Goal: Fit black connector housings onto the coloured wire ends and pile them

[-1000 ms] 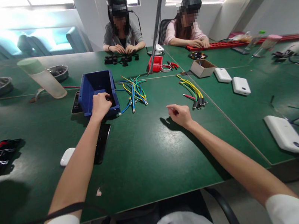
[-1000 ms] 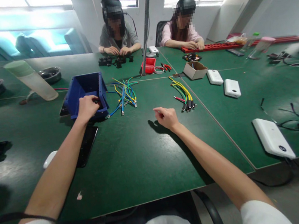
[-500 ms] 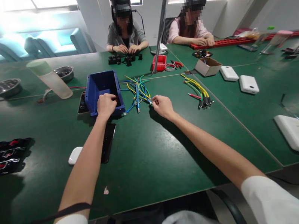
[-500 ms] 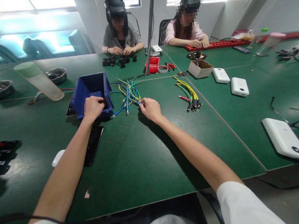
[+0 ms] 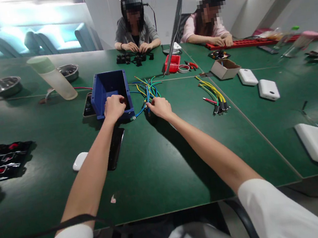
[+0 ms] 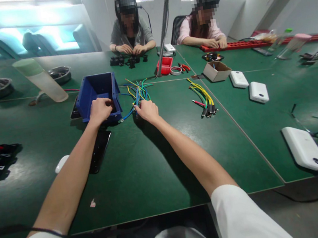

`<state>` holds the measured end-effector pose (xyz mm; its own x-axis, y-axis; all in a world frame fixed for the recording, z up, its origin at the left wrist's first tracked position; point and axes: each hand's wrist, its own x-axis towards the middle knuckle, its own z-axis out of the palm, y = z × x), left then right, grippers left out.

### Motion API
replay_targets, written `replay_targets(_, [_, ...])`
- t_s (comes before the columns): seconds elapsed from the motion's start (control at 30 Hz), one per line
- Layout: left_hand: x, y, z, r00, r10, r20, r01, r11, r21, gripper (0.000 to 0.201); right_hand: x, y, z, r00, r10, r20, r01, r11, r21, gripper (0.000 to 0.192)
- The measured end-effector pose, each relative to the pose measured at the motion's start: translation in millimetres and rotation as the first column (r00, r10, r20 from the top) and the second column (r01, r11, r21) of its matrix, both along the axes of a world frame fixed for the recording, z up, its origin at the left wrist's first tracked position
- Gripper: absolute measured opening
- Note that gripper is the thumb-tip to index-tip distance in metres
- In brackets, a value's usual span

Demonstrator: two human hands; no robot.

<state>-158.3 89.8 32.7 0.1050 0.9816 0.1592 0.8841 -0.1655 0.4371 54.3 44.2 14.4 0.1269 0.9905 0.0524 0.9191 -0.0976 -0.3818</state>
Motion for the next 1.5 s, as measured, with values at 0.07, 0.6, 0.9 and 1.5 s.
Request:
replay_targets(0.07, [0, 0, -1.6, 1.000, 0.014, -0.007, -0.014, 0.999, 0.051, 0.033, -5, 2, 1.0, 1.000, 0.006, 0.007, -0.006, 0.999, -0.046, 0.046])
replay_targets(0.6, [1, -3, -0.6, 0.997, 0.071, -0.019, -0.070, 0.996, 0.047, 0.034, 7, 2, 2.5, 0.911, 0.077, -0.404, -0.143, 0.981, -0.135, 0.036])
replay_targets(0.9, [-3, 3, -6.5, 0.999, 0.014, 0.033, -0.016, 0.997, 0.073, 0.035, 31, -29, 24.2, 0.732, 0.020, -0.681, -0.194, 0.964, -0.181, 0.031])
replay_targets(1.5, [-3, 6, -8.1, 0.998, 0.005, 0.066, -0.008, 0.998, 0.057, 0.037, 41, -34, 1.1, 0.548, 0.066, -0.834, -0.177, 0.983, -0.039, 0.027])
